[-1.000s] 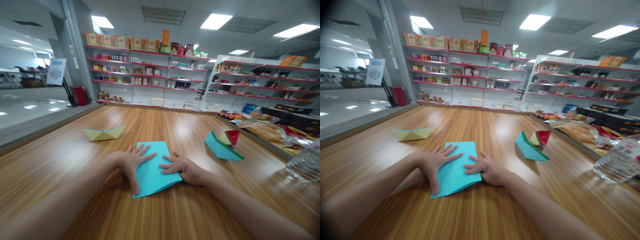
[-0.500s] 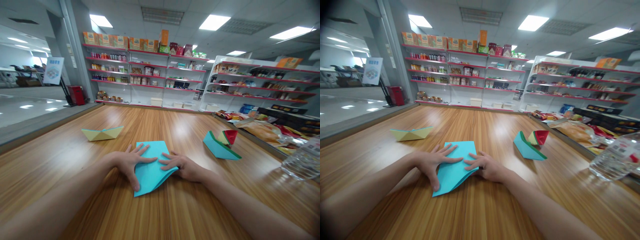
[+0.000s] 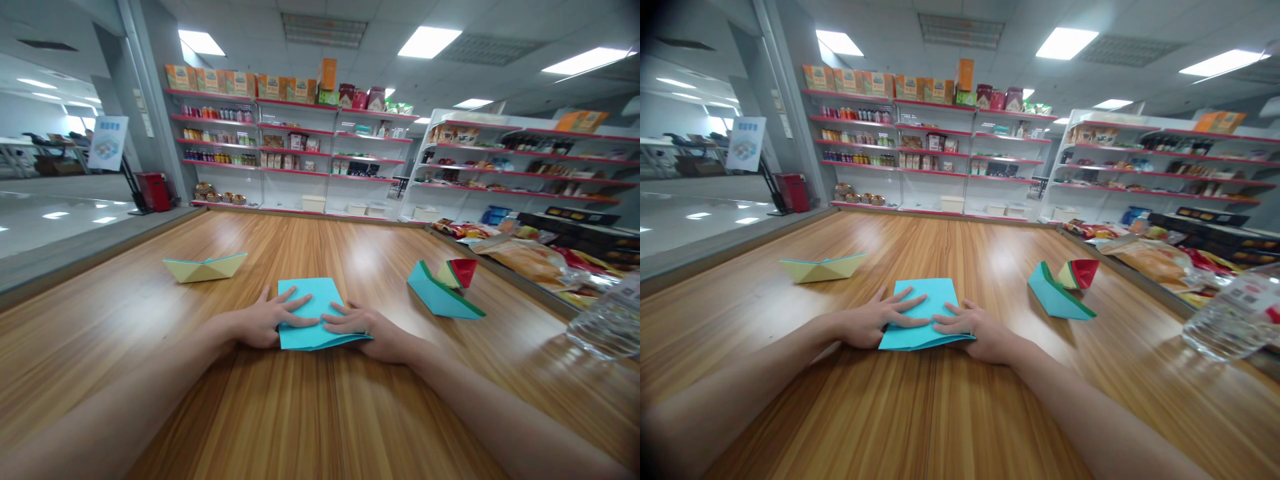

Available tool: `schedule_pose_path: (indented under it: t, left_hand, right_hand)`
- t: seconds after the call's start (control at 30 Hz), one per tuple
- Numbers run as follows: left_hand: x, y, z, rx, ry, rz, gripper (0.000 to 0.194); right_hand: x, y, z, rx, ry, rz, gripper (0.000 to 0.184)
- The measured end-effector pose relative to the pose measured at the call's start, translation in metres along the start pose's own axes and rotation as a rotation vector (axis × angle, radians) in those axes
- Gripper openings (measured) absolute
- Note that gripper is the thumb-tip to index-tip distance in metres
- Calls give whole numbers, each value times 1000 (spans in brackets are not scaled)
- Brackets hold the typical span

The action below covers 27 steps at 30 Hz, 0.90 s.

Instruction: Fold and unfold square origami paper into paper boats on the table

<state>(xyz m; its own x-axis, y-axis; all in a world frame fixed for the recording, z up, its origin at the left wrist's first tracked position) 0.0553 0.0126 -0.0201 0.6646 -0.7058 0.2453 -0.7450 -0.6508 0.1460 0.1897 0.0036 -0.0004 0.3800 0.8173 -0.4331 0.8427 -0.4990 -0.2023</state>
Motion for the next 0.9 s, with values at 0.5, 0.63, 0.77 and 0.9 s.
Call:
schedule_pose_path:
  t: [0.5, 0.63, 0.77, 0.9]
  left_hand:
    - [-14, 3, -9, 132, 206, 25, 52]
    - [-28, 5, -21, 352, 419, -63, 47]
    - [-33, 2, -26, 478, 626, -116, 44]
    - [-40, 0, -31, 589, 660, -250, 43]
  right_hand:
    - [10, 2, -7, 130, 43, 127, 42]
    - [17, 0, -16, 262, -90, 174, 27]
    - [40, 3, -19, 384, -246, 341, 34]
    - [51, 5, -16, 444, -422, 435, 33]
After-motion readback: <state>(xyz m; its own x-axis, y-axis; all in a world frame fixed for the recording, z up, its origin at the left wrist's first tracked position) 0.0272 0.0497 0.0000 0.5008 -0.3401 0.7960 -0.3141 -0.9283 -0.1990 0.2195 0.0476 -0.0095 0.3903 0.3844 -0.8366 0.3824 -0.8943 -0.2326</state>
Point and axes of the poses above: each hand's wrist, its own y-axis away from the middle knuckle, its own z-axis out of the palm, x = y × z, the point moved 9 cm from there along -y, towards the middle knuckle, and after that the axes turned 4 degrees about x, right-handed, at the moved point
